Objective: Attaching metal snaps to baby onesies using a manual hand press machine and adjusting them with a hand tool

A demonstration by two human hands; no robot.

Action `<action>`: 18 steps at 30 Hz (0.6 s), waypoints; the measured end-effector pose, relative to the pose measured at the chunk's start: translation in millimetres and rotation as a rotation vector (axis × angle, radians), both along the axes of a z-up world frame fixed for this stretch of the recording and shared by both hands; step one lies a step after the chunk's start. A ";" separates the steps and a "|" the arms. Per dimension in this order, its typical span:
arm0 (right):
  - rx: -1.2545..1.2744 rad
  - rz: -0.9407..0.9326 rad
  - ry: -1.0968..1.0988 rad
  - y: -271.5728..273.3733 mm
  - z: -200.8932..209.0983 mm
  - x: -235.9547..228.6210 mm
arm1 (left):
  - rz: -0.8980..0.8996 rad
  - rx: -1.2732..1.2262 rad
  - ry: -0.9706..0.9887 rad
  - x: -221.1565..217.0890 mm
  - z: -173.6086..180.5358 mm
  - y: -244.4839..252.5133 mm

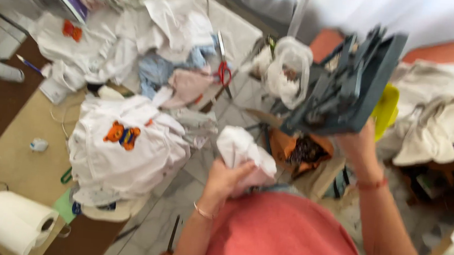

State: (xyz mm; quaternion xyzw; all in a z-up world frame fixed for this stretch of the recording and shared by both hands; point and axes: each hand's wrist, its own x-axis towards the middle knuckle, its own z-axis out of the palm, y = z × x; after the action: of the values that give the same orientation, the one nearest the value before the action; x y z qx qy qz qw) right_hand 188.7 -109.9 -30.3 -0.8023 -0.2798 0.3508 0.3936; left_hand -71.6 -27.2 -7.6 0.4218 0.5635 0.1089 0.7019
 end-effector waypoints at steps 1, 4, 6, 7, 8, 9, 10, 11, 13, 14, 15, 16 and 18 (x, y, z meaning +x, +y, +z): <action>0.029 0.010 -0.016 3.1 -1.2 -5.1 | 0.010 0.029 -0.016 4.5 2.6 2.9; 0.084 0.004 0.065 4.2 1.9 -29.1 | 0.035 -0.045 -0.052 9.6 9.7 -0.6; 0.163 -0.009 0.288 14.7 23.1 -45.2 | 0.121 -0.045 -0.094 13.2 18.6 0.7; 0.168 -0.011 0.285 15.0 20.9 -46.5 | 0.118 -0.041 -0.098 13.1 21.5 0.5; 0.200 -0.031 0.358 15.4 19.2 -47.5 | 0.100 -0.037 -0.071 13.2 25.0 0.3; 0.236 -0.055 0.428 16.4 17.2 -48.2 | 0.077 -0.031 -0.047 14.0 27.9 1.5; 0.245 -0.060 0.422 21.6 10.4 -44.7 | 0.070 -0.024 -0.052 16.3 27.8 6.8; 0.319 -0.067 0.473 18.3 3.6 -43.8 | 0.061 -0.021 -0.030 16.8 27.8 5.3; 0.384 -0.087 0.524 13.7 1.3 -46.3 | 0.042 -0.029 -0.005 16.8 33.7 2.1; 0.441 -0.167 0.582 13.1 6.6 -49.4 | 0.039 -0.025 0.016 16.7 40.3 0.8; 0.513 -0.251 0.626 15.7 12.9 -47.8 | 0.025 -0.011 0.024 21.4 46.6 4.2; 0.518 -0.268 0.613 11.7 9.4 -46.7 | 0.006 -0.013 0.017 22.2 51.9 3.7; 0.440 -0.143 0.568 3.3 3.3 -42.9 | 0.040 -0.050 0.045 25.0 62.6 3.3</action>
State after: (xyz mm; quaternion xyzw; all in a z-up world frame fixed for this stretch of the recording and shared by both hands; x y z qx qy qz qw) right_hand 145.9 -106.6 -27.0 -0.5865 -0.1713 0.4628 0.6423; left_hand -46.6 -23.9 55.0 0.3953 0.5901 0.0990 0.6970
